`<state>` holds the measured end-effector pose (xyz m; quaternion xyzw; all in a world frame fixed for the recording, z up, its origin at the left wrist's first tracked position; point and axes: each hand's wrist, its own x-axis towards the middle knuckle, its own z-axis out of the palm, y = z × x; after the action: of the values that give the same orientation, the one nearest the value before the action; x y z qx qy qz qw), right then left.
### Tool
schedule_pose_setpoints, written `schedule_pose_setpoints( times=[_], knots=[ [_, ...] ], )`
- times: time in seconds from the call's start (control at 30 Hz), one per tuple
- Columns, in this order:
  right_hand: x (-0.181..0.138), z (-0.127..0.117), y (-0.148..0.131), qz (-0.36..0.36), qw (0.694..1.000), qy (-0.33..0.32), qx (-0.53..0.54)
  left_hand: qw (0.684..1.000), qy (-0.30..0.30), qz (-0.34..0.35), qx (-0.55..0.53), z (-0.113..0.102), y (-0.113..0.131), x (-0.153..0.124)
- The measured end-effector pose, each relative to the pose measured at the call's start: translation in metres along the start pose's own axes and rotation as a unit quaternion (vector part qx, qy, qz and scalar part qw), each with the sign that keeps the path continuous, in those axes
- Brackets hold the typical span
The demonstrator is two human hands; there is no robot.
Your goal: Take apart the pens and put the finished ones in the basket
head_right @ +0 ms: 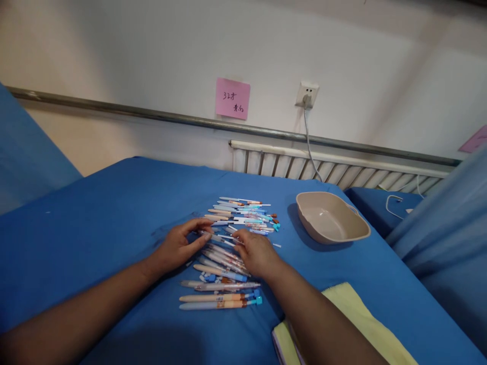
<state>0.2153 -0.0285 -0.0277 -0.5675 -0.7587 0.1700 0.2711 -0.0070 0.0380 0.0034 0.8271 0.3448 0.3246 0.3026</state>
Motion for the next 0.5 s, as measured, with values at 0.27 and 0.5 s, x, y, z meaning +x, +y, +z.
schedule_pose_setpoints(
  times=[0.27,0.5],
  knots=[
    [-0.001,-0.005,0.009,-0.001,0.998,-0.024,-0.058,0.997,0.072,-0.036,0.016,-0.007,-0.021,0.008],
    [-0.001,-0.011,0.007,-0.024,0.993,-0.049,-0.101,0.996,-0.048,-0.04,0.058,-0.01,-0.024,0.009]
  ],
)
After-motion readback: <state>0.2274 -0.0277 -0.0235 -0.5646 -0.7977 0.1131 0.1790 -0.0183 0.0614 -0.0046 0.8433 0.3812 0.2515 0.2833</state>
